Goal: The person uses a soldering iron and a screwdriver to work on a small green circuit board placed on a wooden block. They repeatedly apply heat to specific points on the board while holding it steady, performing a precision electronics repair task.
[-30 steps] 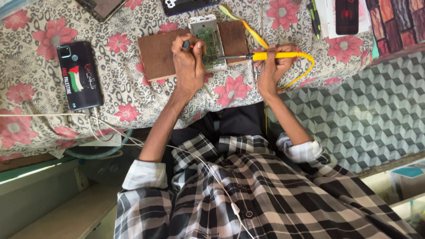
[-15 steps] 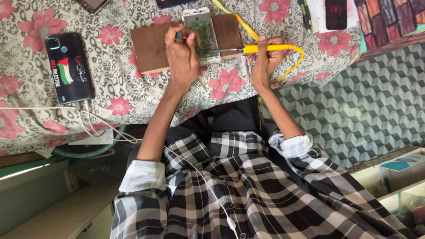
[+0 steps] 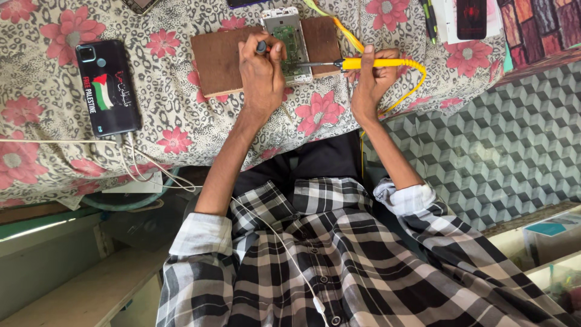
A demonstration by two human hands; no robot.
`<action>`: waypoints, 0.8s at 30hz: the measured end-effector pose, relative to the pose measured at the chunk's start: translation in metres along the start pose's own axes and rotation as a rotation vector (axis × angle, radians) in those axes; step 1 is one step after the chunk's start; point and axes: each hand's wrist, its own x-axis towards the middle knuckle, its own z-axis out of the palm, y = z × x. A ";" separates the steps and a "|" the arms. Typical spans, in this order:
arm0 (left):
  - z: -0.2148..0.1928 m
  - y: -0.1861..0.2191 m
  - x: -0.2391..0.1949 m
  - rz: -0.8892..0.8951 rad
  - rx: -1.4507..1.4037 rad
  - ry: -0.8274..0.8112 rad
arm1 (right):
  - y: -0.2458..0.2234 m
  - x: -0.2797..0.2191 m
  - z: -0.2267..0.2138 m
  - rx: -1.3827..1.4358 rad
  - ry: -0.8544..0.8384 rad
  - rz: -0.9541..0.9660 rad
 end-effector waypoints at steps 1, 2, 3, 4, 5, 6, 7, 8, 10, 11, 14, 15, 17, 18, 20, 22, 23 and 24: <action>0.000 -0.001 0.000 -0.007 0.005 -0.003 | 0.002 0.001 0.000 0.011 -0.003 -0.004; 0.001 -0.001 0.000 -0.016 0.010 -0.007 | 0.003 0.001 -0.002 0.021 -0.006 -0.006; 0.001 -0.002 0.000 -0.025 0.014 -0.011 | 0.004 0.002 -0.003 0.031 -0.009 -0.009; 0.002 -0.002 0.000 -0.015 0.014 -0.007 | 0.004 0.002 -0.005 0.043 -0.022 -0.015; 0.002 -0.003 0.000 -0.006 0.014 -0.004 | 0.005 0.002 -0.007 0.055 -0.035 -0.020; 0.003 -0.004 -0.001 0.002 0.015 -0.002 | 0.006 0.001 -0.009 0.067 -0.047 -0.024; 0.003 -0.004 -0.001 0.013 0.019 0.005 | 0.008 0.000 -0.010 0.071 -0.025 -0.004; 0.003 -0.004 -0.001 0.027 0.023 0.011 | 0.010 0.000 -0.010 0.076 -0.002 0.013; 0.003 -0.004 0.000 0.033 0.018 0.012 | 0.012 0.000 -0.011 0.076 0.020 0.013; 0.003 -0.004 0.000 0.025 0.010 0.008 | 0.014 0.000 -0.011 0.071 0.018 -0.006; 0.000 -0.001 0.002 0.017 0.032 0.010 | 0.015 -0.001 -0.010 0.028 0.046 -0.024; 0.000 0.001 0.003 0.016 0.045 0.013 | 0.015 -0.001 -0.011 0.007 0.062 -0.023; 0.000 0.003 0.002 0.013 0.020 0.008 | 0.015 -0.001 -0.013 0.017 0.067 -0.021; -0.001 0.004 0.003 0.013 0.011 0.006 | 0.016 -0.001 -0.011 0.026 0.068 -0.020; -0.002 0.006 0.004 0.023 -0.009 0.014 | 0.014 0.000 -0.009 0.022 0.091 0.024; -0.002 0.007 0.005 0.026 -0.016 0.015 | 0.011 0.001 -0.007 0.011 0.105 0.049; -0.002 0.007 0.006 0.023 -0.012 0.013 | 0.009 0.000 -0.007 0.002 0.108 0.054; -0.003 0.006 0.006 0.020 -0.005 0.013 | 0.008 0.000 -0.005 -0.005 0.107 0.059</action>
